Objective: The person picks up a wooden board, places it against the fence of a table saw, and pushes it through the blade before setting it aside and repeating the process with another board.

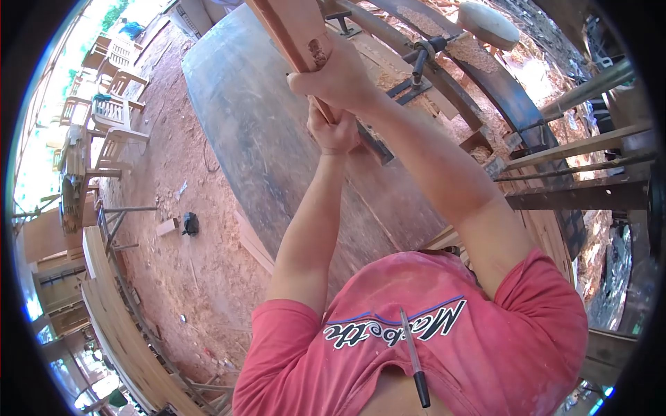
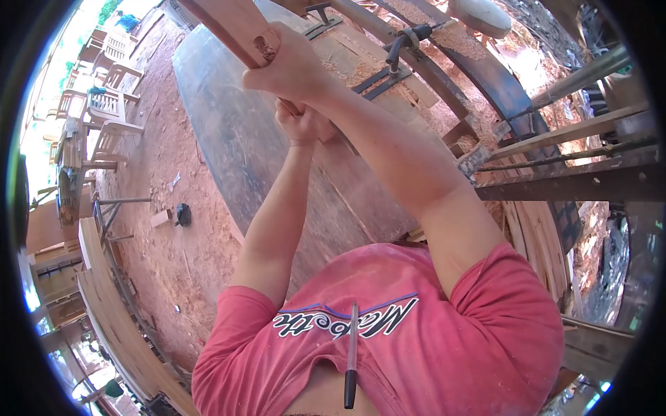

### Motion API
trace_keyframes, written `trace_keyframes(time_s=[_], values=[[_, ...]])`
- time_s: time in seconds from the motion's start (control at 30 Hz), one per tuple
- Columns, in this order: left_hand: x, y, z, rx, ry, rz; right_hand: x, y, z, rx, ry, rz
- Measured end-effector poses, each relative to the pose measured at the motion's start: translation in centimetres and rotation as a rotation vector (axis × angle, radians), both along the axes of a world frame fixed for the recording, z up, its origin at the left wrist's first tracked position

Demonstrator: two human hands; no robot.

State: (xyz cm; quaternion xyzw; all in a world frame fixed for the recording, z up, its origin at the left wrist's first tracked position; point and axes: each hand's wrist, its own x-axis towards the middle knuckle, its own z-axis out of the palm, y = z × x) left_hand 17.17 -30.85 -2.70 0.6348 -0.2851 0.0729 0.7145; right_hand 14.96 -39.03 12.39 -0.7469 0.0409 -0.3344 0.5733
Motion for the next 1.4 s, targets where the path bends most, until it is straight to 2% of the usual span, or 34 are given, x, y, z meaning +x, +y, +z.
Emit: trace_keyframes(time_s=[0.23, 0.57, 0.7, 0.77, 0.83, 1.07, 1.2, 1.27, 1.4], values=[[2.2, -0.5, 0.0, -0.006, 0.038, 0.022, 2.5, -0.1, 0.0, -0.033, -0.098, -0.047], [5.2, -0.9, -0.6, 0.018, -0.036, 0.055, 3.8, -0.4, 1.4, 0.001, 0.017, 0.009], [6.4, -1.5, -1.2, -0.028, -0.021, 0.051, 5.0, -0.7, 1.0, 0.038, -0.085, 0.050], [6.7, -1.8, -1.1, -0.132, -0.065, 0.104, 5.6, -0.7, 1.0, 0.036, -0.106, 0.059], [7.0, -1.9, -0.9, -0.128, -0.038, 0.106, 6.1, -0.6, 0.8, -0.014, -0.095, -0.008], [7.8, -2.2, -0.3, -0.166, -0.007, 0.091, 7.2, -1.0, 0.9, -0.030, -0.130, -0.028], [8.8, -2.5, -1.1, -0.177, 0.012, 0.097, 7.9, -1.2, 0.8, 0.006, -0.105, 0.018], [9.8, -2.7, -2.0, -0.102, -0.041, 0.184, 8.3, -1.2, 0.6, 0.010, -0.105, 0.019], [10.3, -2.6, -1.8, -0.135, -0.041, 0.155, 9.1, -1.4, 0.4, 0.028, -0.094, 0.040]])
